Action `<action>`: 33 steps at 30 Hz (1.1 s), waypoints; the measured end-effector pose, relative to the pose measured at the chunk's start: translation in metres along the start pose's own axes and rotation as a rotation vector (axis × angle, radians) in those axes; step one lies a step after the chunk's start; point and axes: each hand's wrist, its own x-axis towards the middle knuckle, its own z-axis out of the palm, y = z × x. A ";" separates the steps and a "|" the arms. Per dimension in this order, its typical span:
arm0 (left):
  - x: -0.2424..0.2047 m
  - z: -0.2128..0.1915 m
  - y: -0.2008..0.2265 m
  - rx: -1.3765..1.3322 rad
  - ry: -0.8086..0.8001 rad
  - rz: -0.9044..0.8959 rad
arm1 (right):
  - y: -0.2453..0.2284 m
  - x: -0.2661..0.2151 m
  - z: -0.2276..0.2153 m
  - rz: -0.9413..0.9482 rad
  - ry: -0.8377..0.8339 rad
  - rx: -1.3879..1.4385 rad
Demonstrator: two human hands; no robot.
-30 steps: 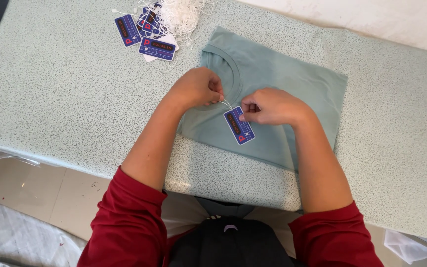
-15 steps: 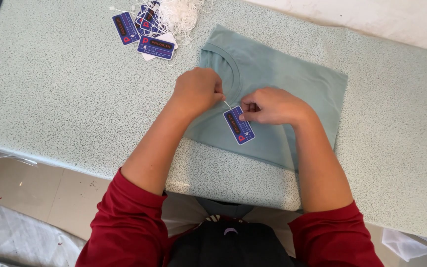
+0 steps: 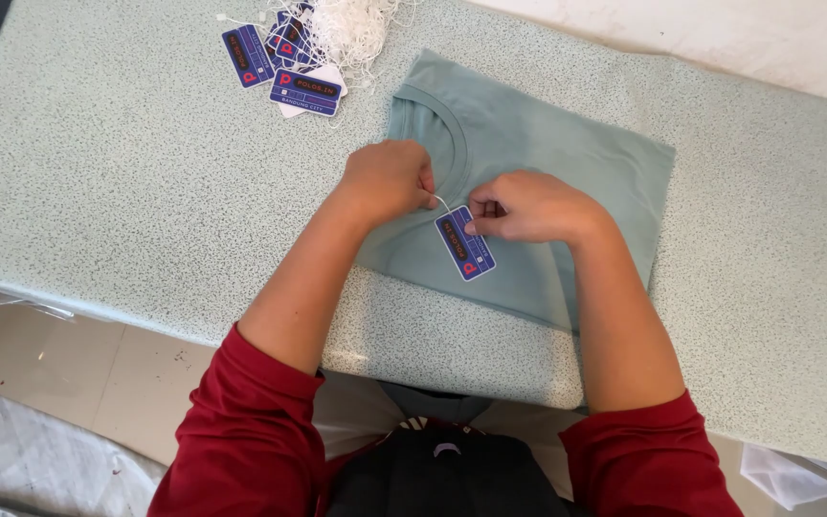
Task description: Folding a light blue t-shirt, attaching a brand tag, and placing it into a clear plastic bag for retail.
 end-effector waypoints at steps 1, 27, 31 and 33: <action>0.001 0.002 -0.001 0.001 0.001 0.001 | 0.001 0.000 0.000 0.000 0.001 0.000; -0.010 -0.022 -0.003 -0.382 -0.212 0.098 | 0.006 0.001 0.001 -0.048 0.000 0.022; -0.005 -0.017 -0.008 -0.359 -0.223 0.108 | 0.013 0.004 0.004 -0.049 -0.013 0.010; -0.005 -0.016 -0.008 -0.350 -0.232 0.088 | 0.018 0.008 0.006 -0.050 -0.020 -0.020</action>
